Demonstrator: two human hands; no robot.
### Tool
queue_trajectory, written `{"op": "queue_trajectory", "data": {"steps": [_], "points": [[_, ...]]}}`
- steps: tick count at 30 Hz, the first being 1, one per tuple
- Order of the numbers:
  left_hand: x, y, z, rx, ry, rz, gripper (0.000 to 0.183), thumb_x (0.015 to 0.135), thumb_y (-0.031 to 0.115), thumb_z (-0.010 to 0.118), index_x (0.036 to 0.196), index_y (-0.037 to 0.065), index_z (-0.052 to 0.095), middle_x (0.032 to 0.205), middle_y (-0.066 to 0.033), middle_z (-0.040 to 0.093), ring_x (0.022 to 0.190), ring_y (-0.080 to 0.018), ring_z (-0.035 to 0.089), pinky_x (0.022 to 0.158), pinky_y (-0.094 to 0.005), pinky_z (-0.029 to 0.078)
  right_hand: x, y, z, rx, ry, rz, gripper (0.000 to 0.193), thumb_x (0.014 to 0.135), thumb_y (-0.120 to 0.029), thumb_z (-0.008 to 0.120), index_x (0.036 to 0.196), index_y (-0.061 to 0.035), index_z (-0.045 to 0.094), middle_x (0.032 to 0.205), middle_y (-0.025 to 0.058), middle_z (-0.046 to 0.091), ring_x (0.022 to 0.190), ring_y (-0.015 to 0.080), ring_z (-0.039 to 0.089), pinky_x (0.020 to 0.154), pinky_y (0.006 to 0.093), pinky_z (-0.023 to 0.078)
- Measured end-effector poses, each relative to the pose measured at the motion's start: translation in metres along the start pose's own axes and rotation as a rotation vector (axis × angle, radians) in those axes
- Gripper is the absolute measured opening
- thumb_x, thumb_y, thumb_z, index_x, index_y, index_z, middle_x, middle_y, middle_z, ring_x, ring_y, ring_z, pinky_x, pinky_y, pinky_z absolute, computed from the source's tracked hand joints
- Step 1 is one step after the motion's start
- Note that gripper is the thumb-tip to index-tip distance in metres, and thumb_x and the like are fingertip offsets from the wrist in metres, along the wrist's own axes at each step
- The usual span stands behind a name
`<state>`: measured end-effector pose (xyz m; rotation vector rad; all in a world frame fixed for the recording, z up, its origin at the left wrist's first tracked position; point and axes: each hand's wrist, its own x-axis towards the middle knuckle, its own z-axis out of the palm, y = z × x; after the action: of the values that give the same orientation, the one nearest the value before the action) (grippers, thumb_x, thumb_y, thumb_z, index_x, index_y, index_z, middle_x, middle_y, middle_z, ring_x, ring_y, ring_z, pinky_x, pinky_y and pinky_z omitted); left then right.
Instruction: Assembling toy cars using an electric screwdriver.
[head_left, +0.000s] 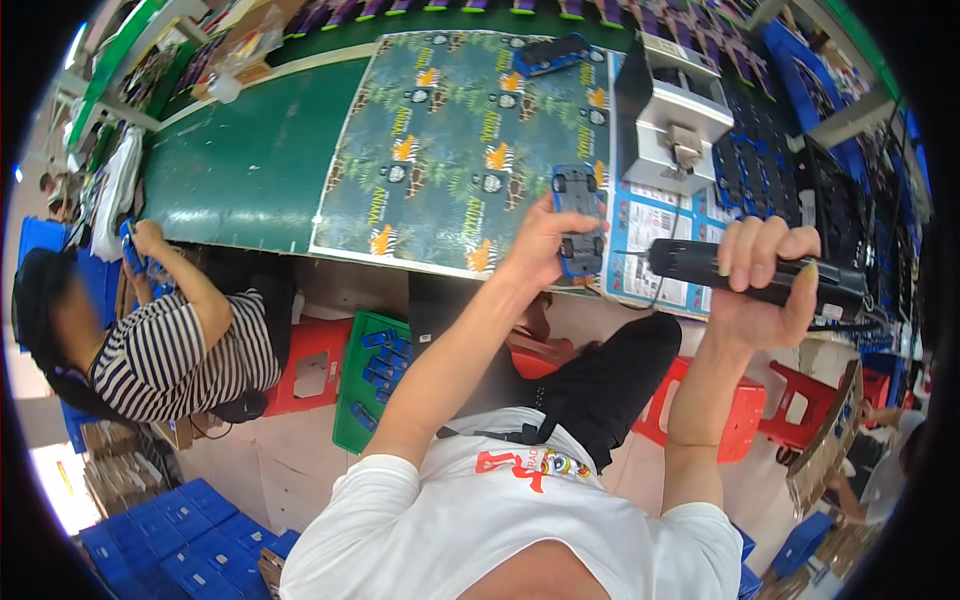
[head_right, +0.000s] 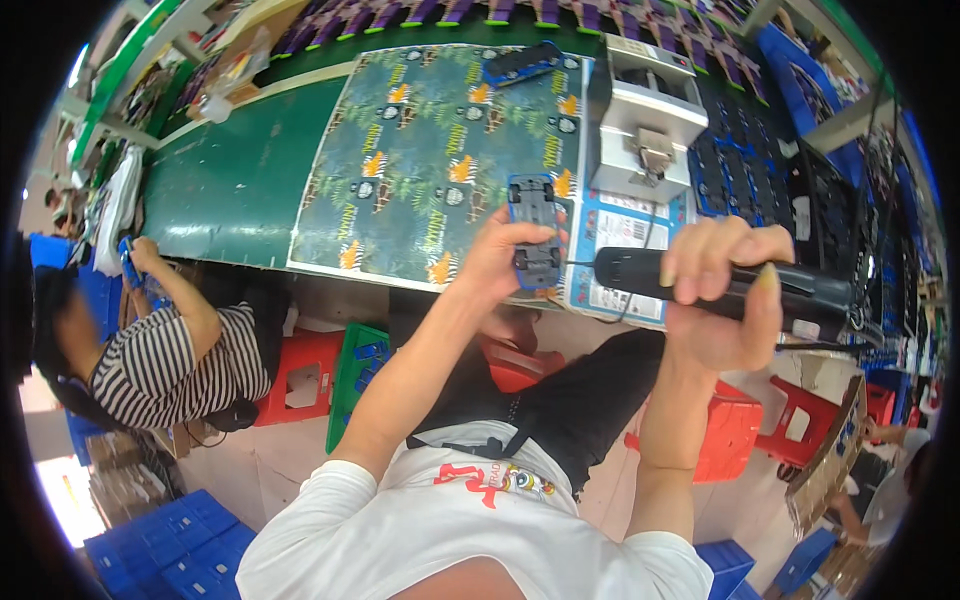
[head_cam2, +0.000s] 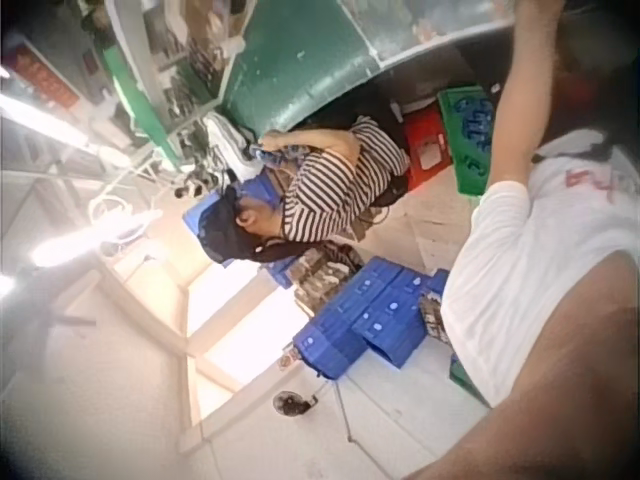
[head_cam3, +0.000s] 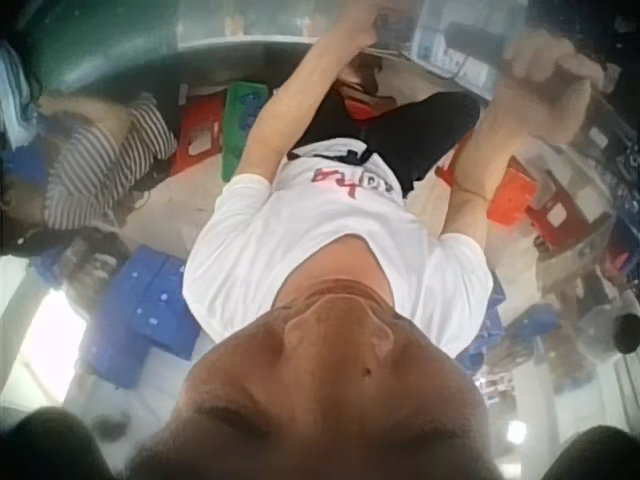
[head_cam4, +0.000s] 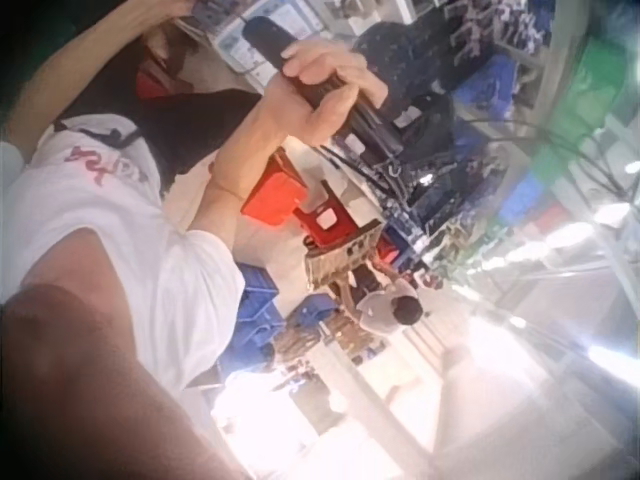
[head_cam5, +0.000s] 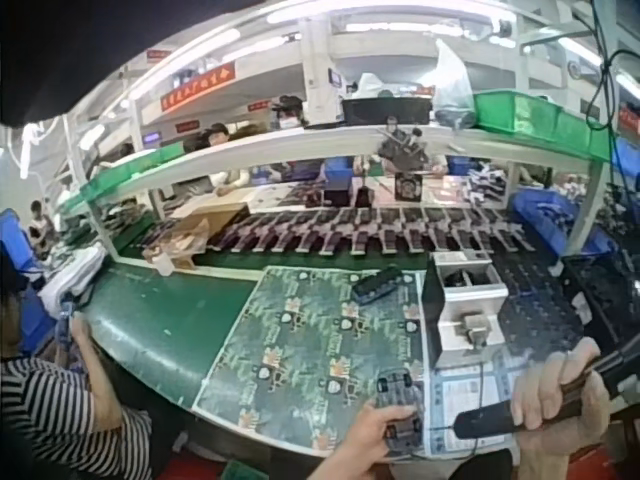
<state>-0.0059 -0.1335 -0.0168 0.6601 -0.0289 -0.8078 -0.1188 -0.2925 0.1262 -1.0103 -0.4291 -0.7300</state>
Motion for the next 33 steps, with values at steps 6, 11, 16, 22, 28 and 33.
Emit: {"op": "queue_trajectory", "data": {"steps": [6,11,16,22,28,33], "points": [[-0.001,-0.004,0.006,0.027,-0.011,0.025,0.037,0.077,-0.004,0.065,0.113,0.002,0.057,0.101,-0.0107,0.068,0.083,-0.0222,0.068,0.072,-0.0376,0.058,-0.015,0.011,0.011,-0.079,-0.081,0.082,0.023,0.092,-0.029,0.055,0.096,-0.0061,0.05,0.067,0.0031,0.048,0.054,0.0136,0.046,0.054,0.0302,0.041],[-0.002,-0.001,0.008,-0.001,0.009,0.0,0.042,0.075,-0.009,0.065,0.113,0.003,0.055,0.098,-0.0101,0.067,0.083,-0.0222,0.068,0.071,-0.0392,0.058,-0.021,0.021,0.01,-0.126,-0.105,0.138,0.022,0.091,-0.025,0.056,0.096,-0.0052,0.049,0.066,0.005,0.049,0.054,0.0152,0.048,0.054,0.0321,0.044],[-0.002,0.0,0.01,0.004,0.011,-0.002,0.041,0.075,-0.009,0.064,0.113,0.002,0.054,0.099,-0.0104,0.066,0.083,-0.0221,0.068,0.072,-0.0384,0.058,-0.024,0.029,0.015,-0.149,-0.109,0.162,0.017,0.088,-0.016,0.06,0.095,-0.0032,0.052,0.067,0.0064,0.052,0.057,0.0168,0.052,0.057,0.033,0.047],[-0.001,0.001,0.015,0.015,0.058,-0.036,0.041,0.074,-0.009,0.064,0.112,0.001,0.054,0.101,-0.0117,0.065,0.082,-0.0228,0.068,0.072,-0.0375,0.058,-0.021,0.038,0.02,-0.281,-0.254,0.205,0.017,0.082,-0.009,0.067,0.088,-0.0027,0.052,0.064,0.0075,0.053,0.052,0.0166,0.051,0.053,0.0319,0.047],[0.003,0.001,0.013,0.007,0.026,-0.096,0.041,0.074,-0.008,0.064,0.113,0.001,0.054,0.101,-0.0114,0.064,0.082,-0.0226,0.067,0.073,-0.0384,0.057,-0.013,0.045,0.016,-0.176,-0.259,0.282,0.023,0.074,-0.011,0.071,0.081,-0.0029,0.051,0.061,0.0065,0.052,0.046,0.0149,0.05,0.048,0.0293,0.046],[-0.001,0.003,0.015,-0.042,0.054,-0.092,0.04,0.074,-0.008,0.063,0.112,0.0,0.053,0.101,-0.0124,0.063,0.083,-0.023,0.067,0.073,-0.0377,0.057,-0.015,0.05,0.016,-0.105,-0.326,0.196,0.022,0.07,-0.012,0.069,0.08,-0.004,0.051,0.058,0.0044,0.054,0.045,0.0143,0.051,0.046,0.0279,0.047]]}}
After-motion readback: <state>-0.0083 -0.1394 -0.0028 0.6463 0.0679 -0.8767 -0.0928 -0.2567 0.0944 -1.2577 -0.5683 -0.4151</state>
